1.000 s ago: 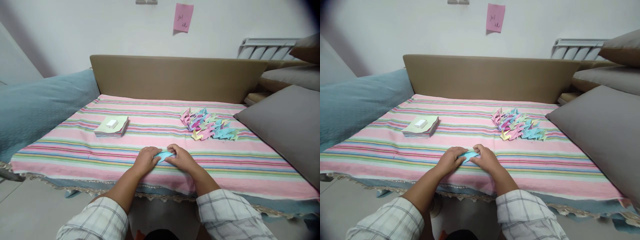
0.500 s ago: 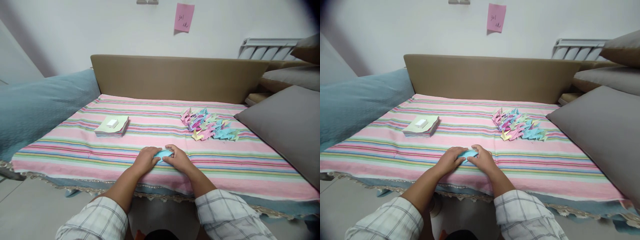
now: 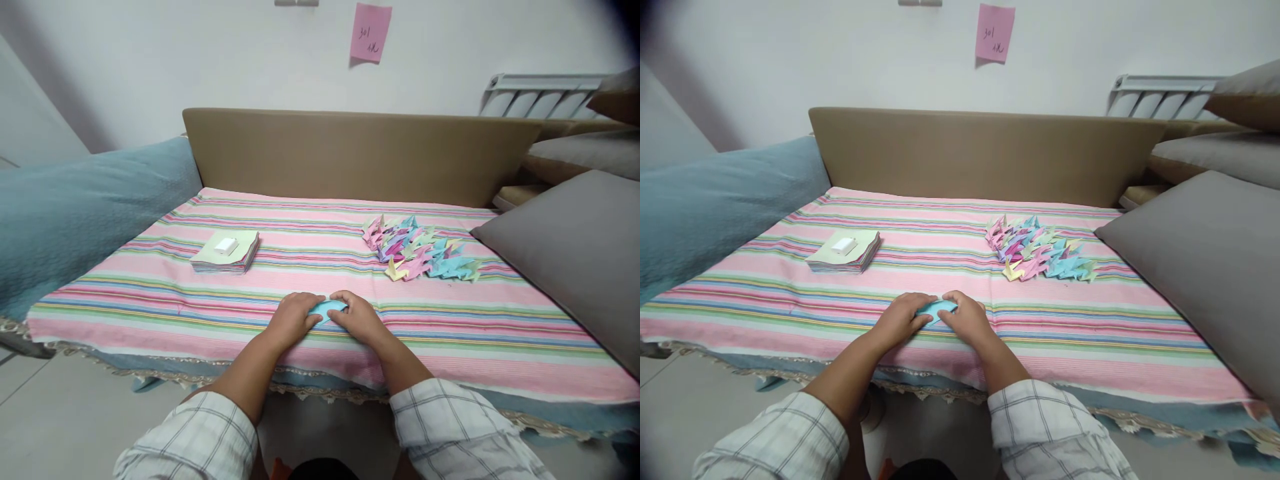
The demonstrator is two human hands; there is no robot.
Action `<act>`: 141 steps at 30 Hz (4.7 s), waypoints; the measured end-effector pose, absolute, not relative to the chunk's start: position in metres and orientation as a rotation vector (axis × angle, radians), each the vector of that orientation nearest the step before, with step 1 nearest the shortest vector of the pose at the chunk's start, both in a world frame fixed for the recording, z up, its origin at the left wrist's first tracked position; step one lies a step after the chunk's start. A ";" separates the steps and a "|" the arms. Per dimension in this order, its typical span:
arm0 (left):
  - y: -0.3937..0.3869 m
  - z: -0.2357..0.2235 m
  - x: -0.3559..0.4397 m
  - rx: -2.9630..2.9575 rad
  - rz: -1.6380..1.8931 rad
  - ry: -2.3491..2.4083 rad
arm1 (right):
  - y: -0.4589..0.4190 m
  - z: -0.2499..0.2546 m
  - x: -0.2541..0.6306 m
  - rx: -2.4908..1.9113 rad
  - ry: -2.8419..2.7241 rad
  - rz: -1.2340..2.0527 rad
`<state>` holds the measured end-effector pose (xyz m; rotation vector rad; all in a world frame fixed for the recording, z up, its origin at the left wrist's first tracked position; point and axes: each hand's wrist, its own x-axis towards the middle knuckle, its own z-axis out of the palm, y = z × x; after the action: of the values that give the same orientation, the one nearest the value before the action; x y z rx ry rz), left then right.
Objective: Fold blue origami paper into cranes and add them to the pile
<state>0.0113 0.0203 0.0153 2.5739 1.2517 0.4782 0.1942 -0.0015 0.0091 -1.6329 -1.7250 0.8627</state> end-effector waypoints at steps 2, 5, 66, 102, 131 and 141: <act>0.021 0.015 0.011 2.570 0.478 1.259 | 0.000 0.008 0.198 -1.594 -1.703 0.906; 0.022 0.015 0.011 2.566 0.482 1.261 | 0.001 0.007 0.202 -1.554 -1.680 0.958; 0.023 0.014 0.009 2.481 0.510 1.288 | -0.001 0.006 0.204 -1.590 -1.563 1.024; 0.020 0.020 0.008 2.329 0.544 1.316 | -0.003 0.013 0.210 -1.596 -1.625 1.058; 0.025 0.032 -0.015 2.421 0.409 1.433 | -0.007 0.017 0.187 -1.781 -1.742 0.778; 0.026 0.028 -0.013 2.503 0.348 1.481 | -0.006 0.015 0.187 -1.787 -1.772 0.749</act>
<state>-0.0134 0.0262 0.0278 2.5025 1.4815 0.3479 0.1870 -0.0065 0.0152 -1.7874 -1.7721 0.7493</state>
